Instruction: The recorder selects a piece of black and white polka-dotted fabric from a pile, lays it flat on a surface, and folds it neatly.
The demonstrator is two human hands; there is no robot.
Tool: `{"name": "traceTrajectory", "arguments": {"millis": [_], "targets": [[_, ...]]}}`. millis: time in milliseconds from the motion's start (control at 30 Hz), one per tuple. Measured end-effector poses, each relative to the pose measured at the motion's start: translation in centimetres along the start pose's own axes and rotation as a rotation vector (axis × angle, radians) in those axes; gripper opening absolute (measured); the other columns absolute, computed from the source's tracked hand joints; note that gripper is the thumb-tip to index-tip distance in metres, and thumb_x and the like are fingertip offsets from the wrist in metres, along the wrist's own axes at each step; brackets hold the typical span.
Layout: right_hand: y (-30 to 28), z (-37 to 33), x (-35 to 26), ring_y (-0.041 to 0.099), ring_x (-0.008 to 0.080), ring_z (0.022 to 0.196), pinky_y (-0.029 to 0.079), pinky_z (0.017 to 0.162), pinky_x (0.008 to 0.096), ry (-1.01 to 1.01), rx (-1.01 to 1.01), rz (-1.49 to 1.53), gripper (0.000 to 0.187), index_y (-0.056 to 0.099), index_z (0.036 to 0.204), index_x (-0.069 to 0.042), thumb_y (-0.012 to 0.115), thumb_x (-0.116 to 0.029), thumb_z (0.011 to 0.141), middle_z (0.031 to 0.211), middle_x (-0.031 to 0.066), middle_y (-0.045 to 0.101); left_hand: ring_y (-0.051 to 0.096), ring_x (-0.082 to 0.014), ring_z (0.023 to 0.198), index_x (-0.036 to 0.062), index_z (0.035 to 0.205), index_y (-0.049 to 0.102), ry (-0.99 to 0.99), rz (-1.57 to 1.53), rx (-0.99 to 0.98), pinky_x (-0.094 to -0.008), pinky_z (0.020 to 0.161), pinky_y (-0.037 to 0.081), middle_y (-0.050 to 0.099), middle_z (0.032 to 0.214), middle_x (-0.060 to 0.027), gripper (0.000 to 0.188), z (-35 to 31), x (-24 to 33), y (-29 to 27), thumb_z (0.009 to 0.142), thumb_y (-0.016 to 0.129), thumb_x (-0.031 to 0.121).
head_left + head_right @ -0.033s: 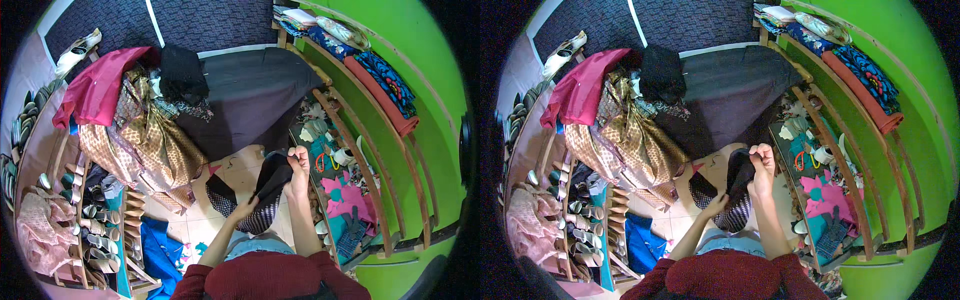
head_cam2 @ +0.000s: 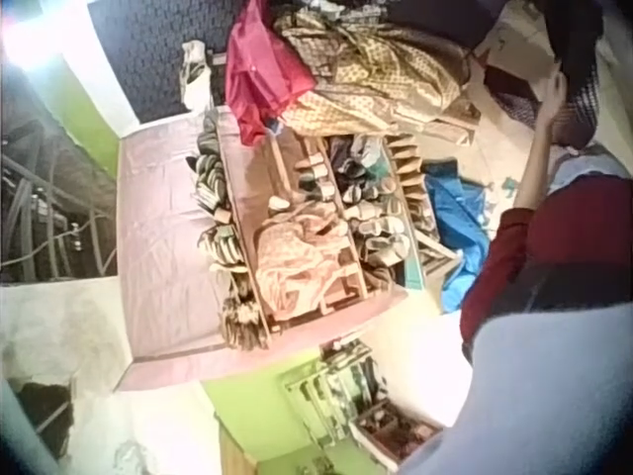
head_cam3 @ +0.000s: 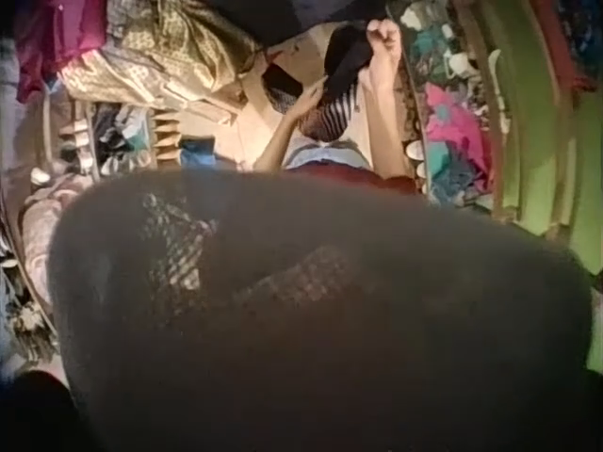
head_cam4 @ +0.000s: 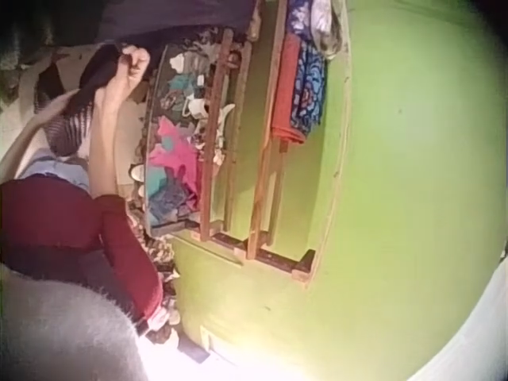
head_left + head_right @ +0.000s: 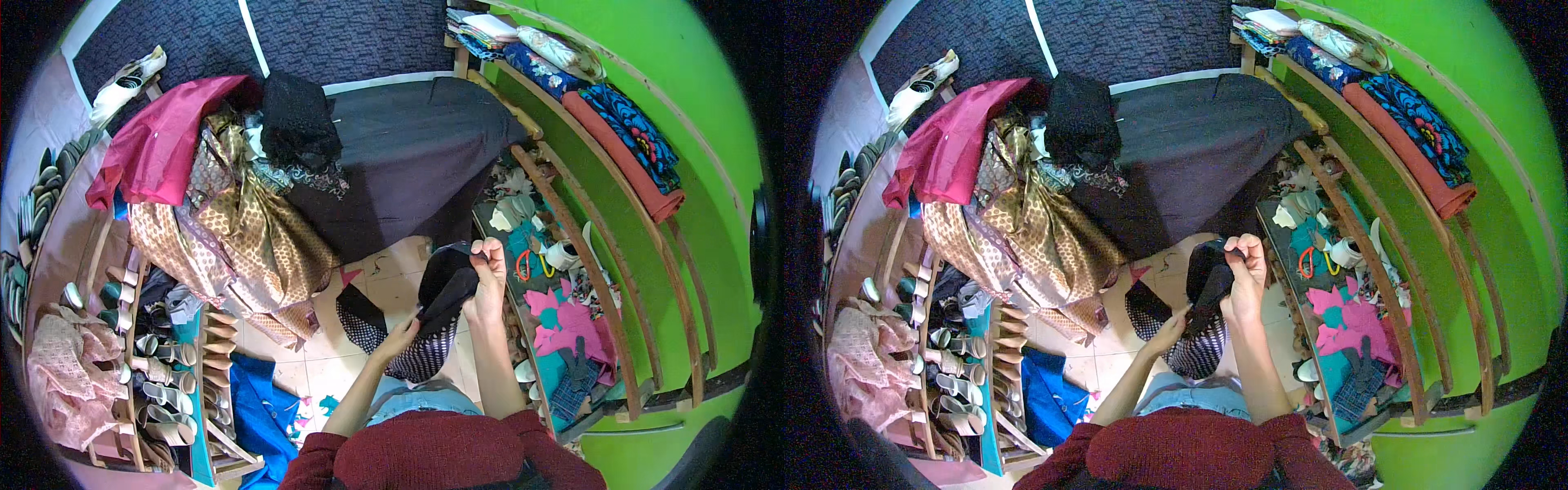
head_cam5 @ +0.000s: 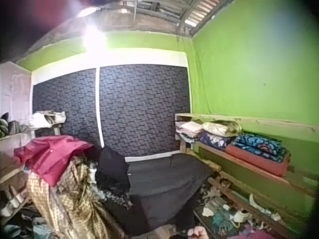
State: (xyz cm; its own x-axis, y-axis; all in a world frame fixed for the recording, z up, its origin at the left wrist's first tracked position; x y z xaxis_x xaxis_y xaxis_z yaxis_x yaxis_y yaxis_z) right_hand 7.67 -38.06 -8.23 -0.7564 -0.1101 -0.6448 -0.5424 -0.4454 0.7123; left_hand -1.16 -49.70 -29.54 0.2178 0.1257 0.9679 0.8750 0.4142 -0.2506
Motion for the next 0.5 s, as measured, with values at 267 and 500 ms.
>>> {"name": "traceTrajectory", "arguments": {"millis": [267,500], "targets": [[1.2,-0.1,-0.9,0.045,0.0092,0.082,0.034,0.078,0.0200,-0.054,-0.059,-0.052,0.022,0.047,0.088,-0.010,0.049,0.010,0.079,0.085,0.0006,0.047,0.062,-0.0139,0.068,0.0072,0.108,0.061,0.327,0.046,0.199,-0.0252,0.064,0.046,0.066,0.084,-0.0159,0.039,-1.9,8.9,-1.5,0.070,0.059,-0.002],[1.2,0.3,-1.7,0.054,0.0145,0.093,0.038,0.086,0.0255,-0.021,-0.058,-0.075,0.024,0.050,0.092,-0.005,0.045,0.013,0.076,0.096,0.0092,0.059,0.064,-0.0210,0.075,0.0037,0.105,0.062,0.398,-0.057,0.472,-0.0264,0.070,0.048,0.065,0.088,-0.0176,0.041,-2.0,10.0,-3.8,0.067,0.050,-0.007]]}}
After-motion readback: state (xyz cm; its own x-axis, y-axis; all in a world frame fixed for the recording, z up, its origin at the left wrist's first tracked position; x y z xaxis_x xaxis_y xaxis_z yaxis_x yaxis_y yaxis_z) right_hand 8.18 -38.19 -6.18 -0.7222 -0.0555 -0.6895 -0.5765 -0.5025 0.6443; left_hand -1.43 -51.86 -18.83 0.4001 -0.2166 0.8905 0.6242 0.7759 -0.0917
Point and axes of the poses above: each hand's wrist, its own z-axis towards the middle knuckle, its own y-axis out of the palm, x = y × z, the point moved 2 cm from there along z, towards the middle knuckle
